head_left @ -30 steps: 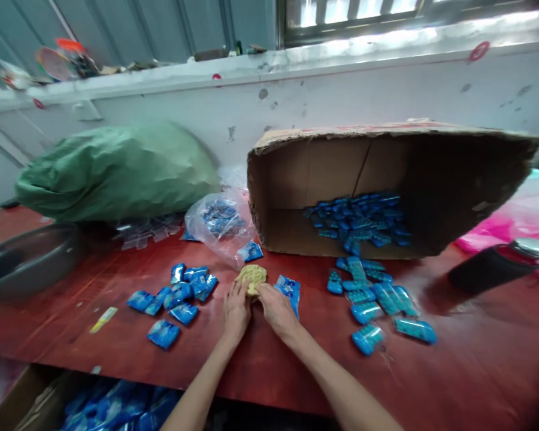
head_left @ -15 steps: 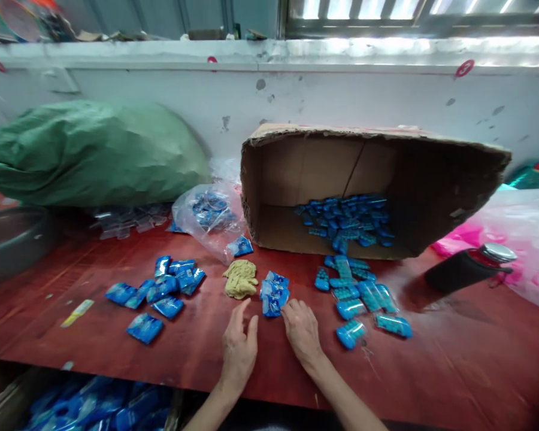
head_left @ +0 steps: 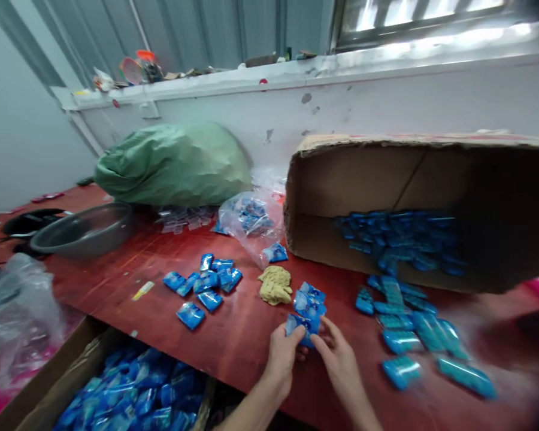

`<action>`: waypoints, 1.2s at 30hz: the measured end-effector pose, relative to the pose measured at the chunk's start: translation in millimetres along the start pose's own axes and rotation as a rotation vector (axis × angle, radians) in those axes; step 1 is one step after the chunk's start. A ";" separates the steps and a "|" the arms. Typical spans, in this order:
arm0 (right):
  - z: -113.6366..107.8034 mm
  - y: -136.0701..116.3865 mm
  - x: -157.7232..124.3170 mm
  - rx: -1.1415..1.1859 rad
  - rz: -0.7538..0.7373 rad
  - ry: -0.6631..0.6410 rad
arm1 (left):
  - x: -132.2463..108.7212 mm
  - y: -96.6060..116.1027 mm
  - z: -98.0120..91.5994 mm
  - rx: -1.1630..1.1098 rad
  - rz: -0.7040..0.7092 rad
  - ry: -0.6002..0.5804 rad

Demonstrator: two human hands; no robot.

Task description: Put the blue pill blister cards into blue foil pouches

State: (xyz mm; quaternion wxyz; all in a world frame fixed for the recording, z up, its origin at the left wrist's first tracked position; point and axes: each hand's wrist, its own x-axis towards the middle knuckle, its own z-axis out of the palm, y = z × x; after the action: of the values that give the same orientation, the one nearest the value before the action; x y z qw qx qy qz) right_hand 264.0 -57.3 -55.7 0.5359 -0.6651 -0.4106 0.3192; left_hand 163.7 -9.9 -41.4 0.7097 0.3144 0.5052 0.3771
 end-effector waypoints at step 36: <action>-99.5 8.6 -28.6 -1.158 0.144 0.491 | -10.0 12.5 -5.0 -0.210 -0.314 -0.150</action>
State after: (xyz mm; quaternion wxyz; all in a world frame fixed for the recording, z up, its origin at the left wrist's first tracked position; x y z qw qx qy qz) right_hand 338.7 -128.3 -42.4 0.1449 -0.9271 -0.3361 -0.0815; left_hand 154.1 -11.6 -27.7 0.8242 0.1834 0.4516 0.2881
